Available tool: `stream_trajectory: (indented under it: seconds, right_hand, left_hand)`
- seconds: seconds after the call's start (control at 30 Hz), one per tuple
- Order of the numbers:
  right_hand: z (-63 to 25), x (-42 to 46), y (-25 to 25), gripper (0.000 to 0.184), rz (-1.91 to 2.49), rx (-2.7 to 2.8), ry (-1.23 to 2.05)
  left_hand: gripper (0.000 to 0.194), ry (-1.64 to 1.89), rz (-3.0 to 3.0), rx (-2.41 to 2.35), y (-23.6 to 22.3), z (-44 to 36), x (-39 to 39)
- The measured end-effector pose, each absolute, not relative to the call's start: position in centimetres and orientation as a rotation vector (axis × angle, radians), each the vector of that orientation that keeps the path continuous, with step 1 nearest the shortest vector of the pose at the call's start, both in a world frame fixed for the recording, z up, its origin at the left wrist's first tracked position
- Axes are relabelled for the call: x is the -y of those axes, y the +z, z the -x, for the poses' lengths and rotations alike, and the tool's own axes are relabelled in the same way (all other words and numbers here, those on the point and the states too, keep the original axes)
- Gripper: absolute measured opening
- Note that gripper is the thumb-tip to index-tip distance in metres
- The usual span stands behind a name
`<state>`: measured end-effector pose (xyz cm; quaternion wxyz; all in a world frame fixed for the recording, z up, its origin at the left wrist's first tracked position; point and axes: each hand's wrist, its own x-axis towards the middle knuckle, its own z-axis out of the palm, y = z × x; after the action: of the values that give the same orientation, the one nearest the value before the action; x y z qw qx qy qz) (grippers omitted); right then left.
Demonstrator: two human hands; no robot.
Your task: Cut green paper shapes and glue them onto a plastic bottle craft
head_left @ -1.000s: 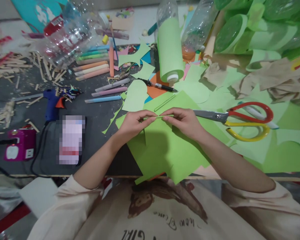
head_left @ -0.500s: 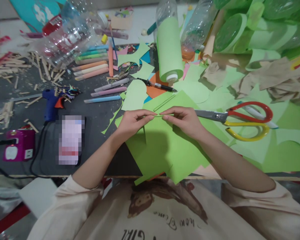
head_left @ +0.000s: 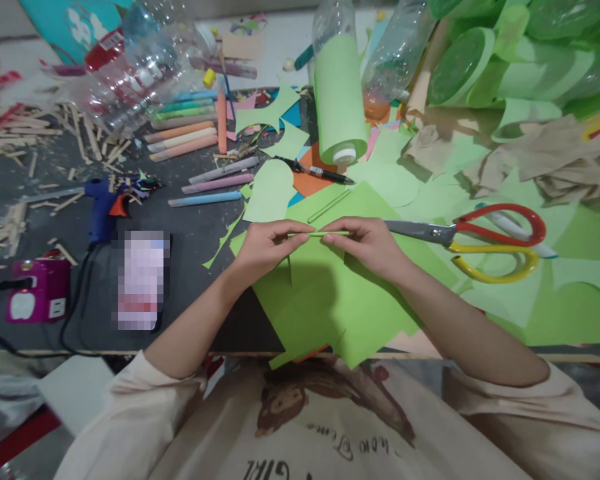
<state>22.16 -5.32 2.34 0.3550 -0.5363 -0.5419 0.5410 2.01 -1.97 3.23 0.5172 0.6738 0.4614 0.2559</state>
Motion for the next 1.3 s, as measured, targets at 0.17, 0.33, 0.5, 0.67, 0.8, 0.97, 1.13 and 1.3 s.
stream_trajectory:
  seconds: [0.17, 0.33, 0.5, 0.67, 0.8, 0.97, 1.13, 1.3]
  right_hand:
    - [-22.21, 5.26, 2.30, 0.027, 1.383, 1.390, 1.388]
    - [-22.24, 5.33, 2.11, 0.027, 1.395, 1.386, 1.350]
    - [-22.23, 5.45, 1.89, 0.033, 1.403, 1.390, 1.326]
    - [-22.21, 5.42, 1.97, 0.033, 1.400, 1.391, 1.304]
    - [-22.15, 5.39, 1.94, 0.030, 1.397, 1.386, 1.304]
    - [-22.12, 5.43, 1.93, 0.027, 1.397, 1.361, 1.306]
    - [-22.31, 5.43, 2.06, 0.033, 1.424, 1.352, 1.312]
    - [-22.39, 5.26, 2.03, 0.040, 1.404, 1.369, 1.317]
  left_hand:
    - [0.026, 0.600, -1.592, -1.114, 3.00, -1.99, 1.84]
    - [0.024, 0.570, -1.604, -1.129, 3.03, -1.90, 1.82]
    - [0.024, 0.587, -1.621, -1.126, 3.12, -1.98, 1.80]
    - [0.024, 0.580, -1.662, -1.136, 3.11, -1.98, 1.68]
    - [0.025, 0.566, -1.667, -1.143, 3.20, -1.95, 1.67]
    - [0.026, 0.565, -1.635, -1.127, 3.25, -1.90, 1.65]
    - [0.032, 0.554, -1.576, -1.116, 2.96, -1.69, 1.45]
    - [0.037, 0.542, -1.542, -1.122, 3.00, -1.69, 1.43]
